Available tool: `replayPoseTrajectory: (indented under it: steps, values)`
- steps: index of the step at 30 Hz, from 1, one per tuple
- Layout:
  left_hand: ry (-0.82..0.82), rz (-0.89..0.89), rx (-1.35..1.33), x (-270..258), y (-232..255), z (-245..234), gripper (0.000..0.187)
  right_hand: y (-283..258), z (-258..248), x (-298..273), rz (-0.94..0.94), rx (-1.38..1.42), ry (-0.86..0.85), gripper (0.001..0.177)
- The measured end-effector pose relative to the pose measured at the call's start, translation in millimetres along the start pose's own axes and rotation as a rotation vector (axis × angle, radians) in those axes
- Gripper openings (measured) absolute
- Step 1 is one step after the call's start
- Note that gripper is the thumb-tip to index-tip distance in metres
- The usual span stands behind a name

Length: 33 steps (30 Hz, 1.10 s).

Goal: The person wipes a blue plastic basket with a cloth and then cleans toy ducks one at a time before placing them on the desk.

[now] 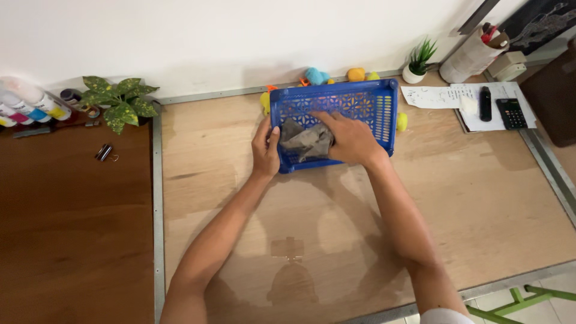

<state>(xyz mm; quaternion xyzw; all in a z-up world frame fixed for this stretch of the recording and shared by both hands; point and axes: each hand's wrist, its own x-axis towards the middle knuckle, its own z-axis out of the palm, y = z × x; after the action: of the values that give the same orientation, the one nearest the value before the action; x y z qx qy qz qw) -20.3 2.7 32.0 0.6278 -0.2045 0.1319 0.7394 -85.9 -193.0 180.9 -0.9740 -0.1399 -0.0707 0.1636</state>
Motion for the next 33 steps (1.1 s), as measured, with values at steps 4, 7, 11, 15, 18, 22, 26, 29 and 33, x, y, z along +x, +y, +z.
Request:
replayPoseTrajectory:
  steps: [4,7,11,15,18,22,26,29,33]
  values:
    - [-0.001,-0.016,0.008,-1,1,-1,0.042,-1,20,0,0.002,-0.133,-0.117,0.059]
    - [-0.002,0.021,0.019,-1,-1,-1,0.041,-1,38,-3,-0.053,-0.196,-0.172,0.058]
    - [0.004,0.020,0.031,-1,-2,-2,0.039,-1,57,-17,-0.172,-0.199,-0.099,0.054]
    - [-0.016,0.071,0.008,-2,6,2,0.038,5,68,-27,-0.212,-0.215,-0.013,0.048]
    - [0.006,-0.051,0.081,-3,13,2,0.039,14,73,-39,-0.321,-0.066,0.104,0.046]
    - [-0.007,0.071,0.059,0,20,-1,0.040,19,66,-55,-0.266,0.132,0.120,0.059]
    - [-0.024,0.174,0.103,-4,27,1,0.040,4,59,-61,-0.277,0.031,0.110,0.072]
    - [-0.044,0.183,0.130,-6,32,4,0.041,-4,64,-57,-0.298,-0.142,0.105,0.068]
    - [-0.058,0.174,0.147,-5,34,3,0.042,7,67,-56,-0.442,-0.210,0.136,0.052]
